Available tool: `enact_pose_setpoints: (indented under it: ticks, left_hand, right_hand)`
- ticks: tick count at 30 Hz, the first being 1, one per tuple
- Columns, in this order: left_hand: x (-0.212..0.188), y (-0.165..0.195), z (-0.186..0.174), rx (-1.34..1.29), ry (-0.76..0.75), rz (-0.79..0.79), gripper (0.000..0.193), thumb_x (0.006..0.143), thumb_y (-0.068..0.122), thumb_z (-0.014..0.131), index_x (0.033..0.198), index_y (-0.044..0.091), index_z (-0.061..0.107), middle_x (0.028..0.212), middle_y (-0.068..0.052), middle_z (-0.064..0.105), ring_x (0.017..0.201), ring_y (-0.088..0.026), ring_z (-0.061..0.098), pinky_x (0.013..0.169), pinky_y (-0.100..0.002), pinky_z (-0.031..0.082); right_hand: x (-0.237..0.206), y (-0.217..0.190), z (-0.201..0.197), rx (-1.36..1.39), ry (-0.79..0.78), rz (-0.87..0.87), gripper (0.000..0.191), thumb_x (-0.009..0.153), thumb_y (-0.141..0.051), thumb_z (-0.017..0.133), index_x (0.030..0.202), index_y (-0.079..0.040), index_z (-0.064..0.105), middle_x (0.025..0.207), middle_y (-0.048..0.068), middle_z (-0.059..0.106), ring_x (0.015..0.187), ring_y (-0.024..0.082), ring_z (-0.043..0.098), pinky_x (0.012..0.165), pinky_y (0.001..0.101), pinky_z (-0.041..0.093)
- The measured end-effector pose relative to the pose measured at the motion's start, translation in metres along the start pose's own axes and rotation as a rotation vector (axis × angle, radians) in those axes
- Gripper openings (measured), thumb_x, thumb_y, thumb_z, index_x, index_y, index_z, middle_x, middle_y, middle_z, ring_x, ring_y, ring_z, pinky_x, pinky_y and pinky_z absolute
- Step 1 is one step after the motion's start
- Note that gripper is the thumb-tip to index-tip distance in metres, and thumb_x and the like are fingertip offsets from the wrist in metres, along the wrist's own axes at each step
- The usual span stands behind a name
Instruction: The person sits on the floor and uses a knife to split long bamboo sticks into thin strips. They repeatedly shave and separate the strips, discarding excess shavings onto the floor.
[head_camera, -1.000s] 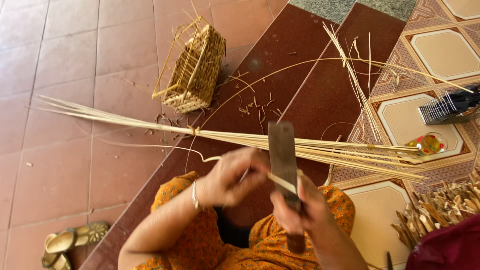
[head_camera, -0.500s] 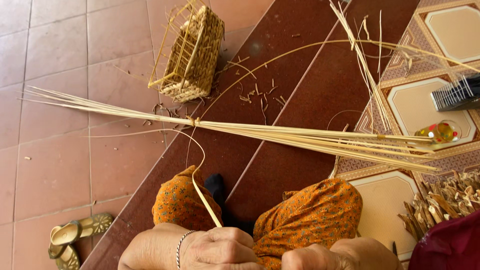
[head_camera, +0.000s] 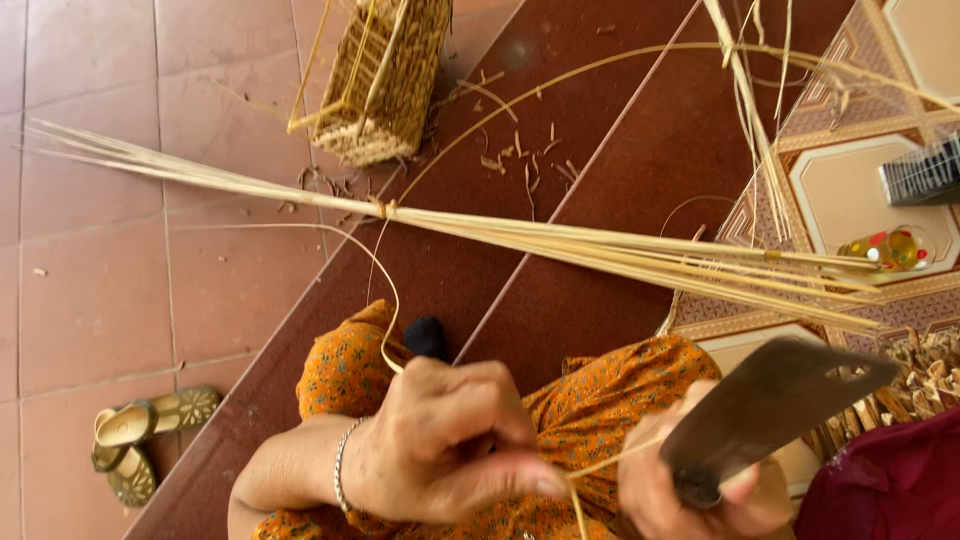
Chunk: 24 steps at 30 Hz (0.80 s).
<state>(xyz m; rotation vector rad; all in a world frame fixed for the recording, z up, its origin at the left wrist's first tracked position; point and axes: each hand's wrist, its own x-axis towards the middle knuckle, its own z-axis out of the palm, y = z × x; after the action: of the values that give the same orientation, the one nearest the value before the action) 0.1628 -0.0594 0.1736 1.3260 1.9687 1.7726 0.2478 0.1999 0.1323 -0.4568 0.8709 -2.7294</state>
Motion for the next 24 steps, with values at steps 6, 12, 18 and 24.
enact_pose_setpoints:
  ticks: [6, 12, 18, 24]
  left_hand:
    - [0.015, -0.015, 0.003, 0.128, 0.077, -0.152, 0.045, 0.083, 0.035, 0.087, 0.074, 0.005, 0.055, 0.073, -0.005, 0.056, 0.058, -0.013, 0.057, 0.049, -0.027, 0.046]
    - [0.026, -0.037, 0.008, 0.196, 0.146, -0.23, 0.037, 0.085, 0.031, 0.086, 0.075, 0.005, 0.062, 0.071, -0.004, 0.057, 0.057, -0.013, 0.056, 0.049, -0.028, 0.045]
    - [0.028, -0.06, 0.015, 0.249, 0.166, -0.248, 0.033, 0.087, 0.029, 0.085, 0.08, 0.004, 0.064, 0.074, -0.004, 0.061, 0.059, -0.014, 0.061, 0.052, -0.029, 0.048]
    - [0.027, -0.088, 0.016, 0.34, 0.2, -0.207, 0.034, 0.086, 0.029, 0.085, 0.08, 0.004, 0.063, 0.076, -0.008, 0.061, 0.061, -0.017, 0.061, 0.055, -0.031, 0.05]
  right_hand:
    - [-0.003, -0.007, -0.033, 0.066, 0.044, -0.167, 0.036, 0.108, -0.036, 0.059, 0.112, -0.001, 0.062, 0.055, 0.007, 0.052, 0.037, 0.015, 0.043, 0.032, 0.0315, 0.037]
    - [0.002, -0.03, -0.096, 0.07, -0.087, -0.166, 0.039, 0.114, -0.036, 0.043, 0.139, -0.007, 0.052, 0.065, 0.006, 0.051, 0.041, 0.011, 0.039, 0.038, 0.0293, 0.04]
    - [0.003, -0.032, -0.148, 0.046, 0.103, -0.199, 0.05, 0.117, -0.043, 0.039, 0.156, -0.013, 0.047, 0.063, 0.001, 0.047, 0.044, 0.007, 0.037, 0.041, 0.0236, 0.04]
    - [0.002, -0.035, -0.207, -0.077, 0.229, -0.201, 0.042, 0.12, -0.047, 0.039, 0.15, -0.019, 0.05, 0.062, -0.003, 0.044, 0.044, 0.004, 0.035, 0.04, 0.0201, 0.039]
